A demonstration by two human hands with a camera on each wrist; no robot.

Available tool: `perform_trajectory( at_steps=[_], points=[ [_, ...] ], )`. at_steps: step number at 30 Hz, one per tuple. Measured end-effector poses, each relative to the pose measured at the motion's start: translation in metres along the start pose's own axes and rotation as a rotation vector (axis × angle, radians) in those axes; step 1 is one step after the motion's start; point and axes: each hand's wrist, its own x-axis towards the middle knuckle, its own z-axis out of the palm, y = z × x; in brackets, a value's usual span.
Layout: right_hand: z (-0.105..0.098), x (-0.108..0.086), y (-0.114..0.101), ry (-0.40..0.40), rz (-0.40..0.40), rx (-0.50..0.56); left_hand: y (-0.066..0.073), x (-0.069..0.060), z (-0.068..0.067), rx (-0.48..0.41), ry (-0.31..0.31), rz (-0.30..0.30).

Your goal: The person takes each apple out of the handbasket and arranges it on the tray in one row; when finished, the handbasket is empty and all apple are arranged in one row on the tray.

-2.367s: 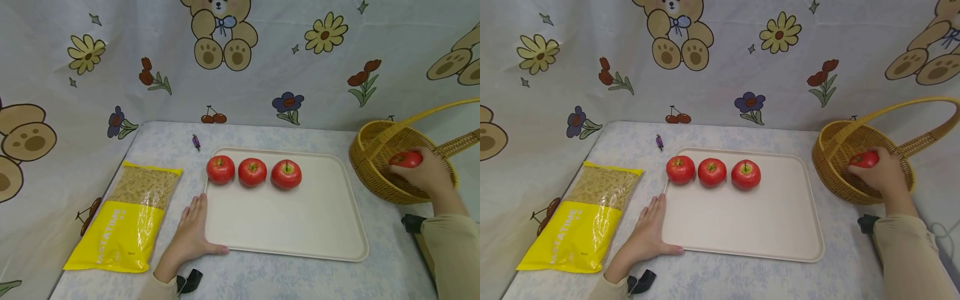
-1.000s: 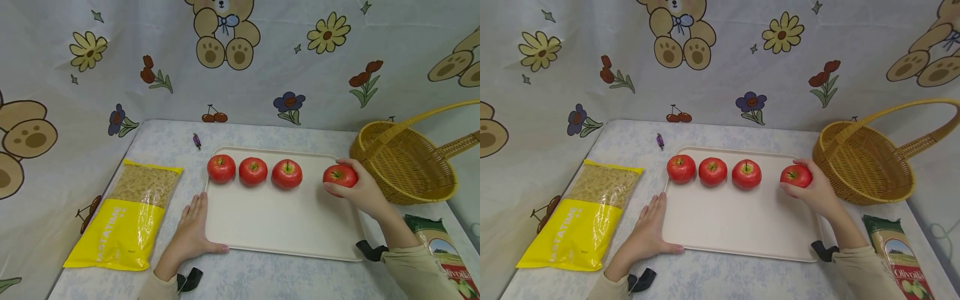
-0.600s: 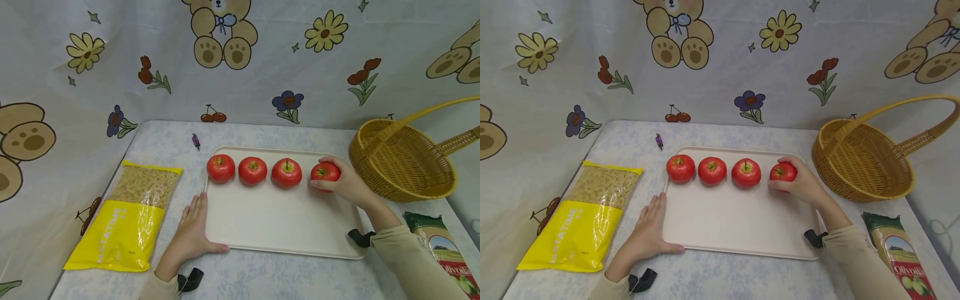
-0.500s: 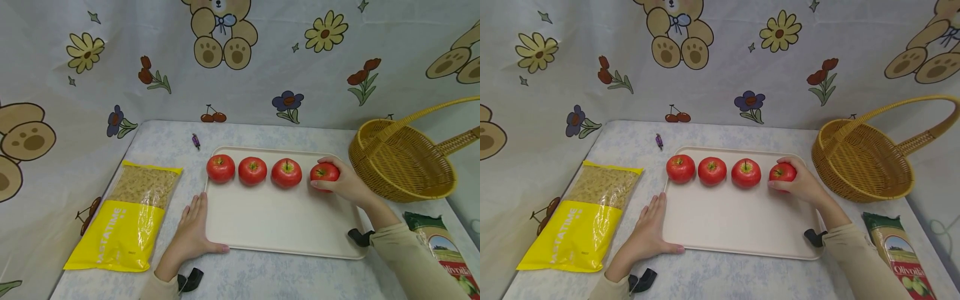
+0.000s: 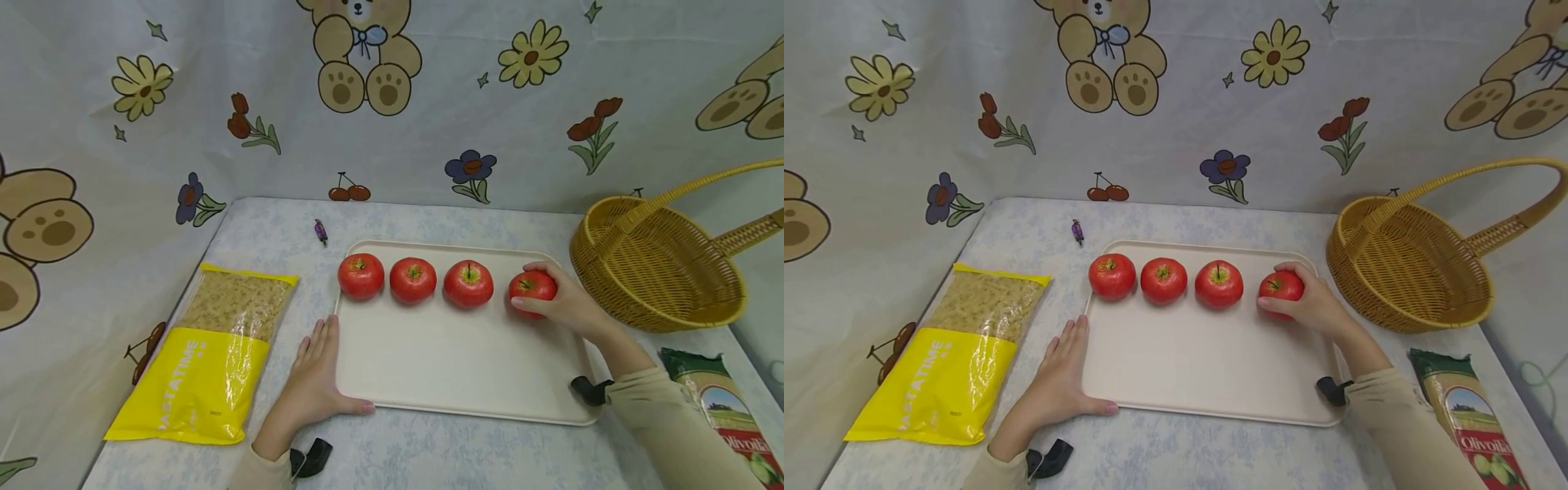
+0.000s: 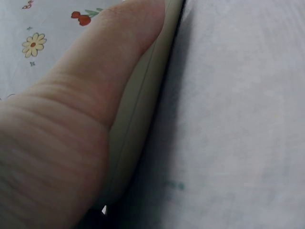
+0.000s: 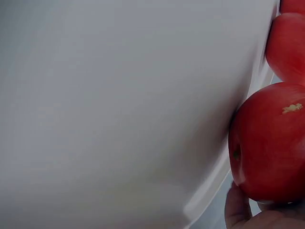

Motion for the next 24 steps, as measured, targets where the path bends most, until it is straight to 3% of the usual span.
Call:
perform_trajectory(
  at_steps=[8,19,24],
  points=[
    [-0.0084,-0.0052,0.0012,0.0,-0.009,-0.025,-0.0024,0.0,0.0009,0.014,0.001,-0.004],
    [-0.0027,-0.004,0.0032,0.009,-0.109,-0.009,-0.0038,0.0012,0.003,0.02,0.006,0.003],
    [-0.0001,-0.0032,0.0004,-0.019,-0.098,-0.03,-0.0037,0.0015,0.0028,0.012,0.003,-0.001]
  ],
)
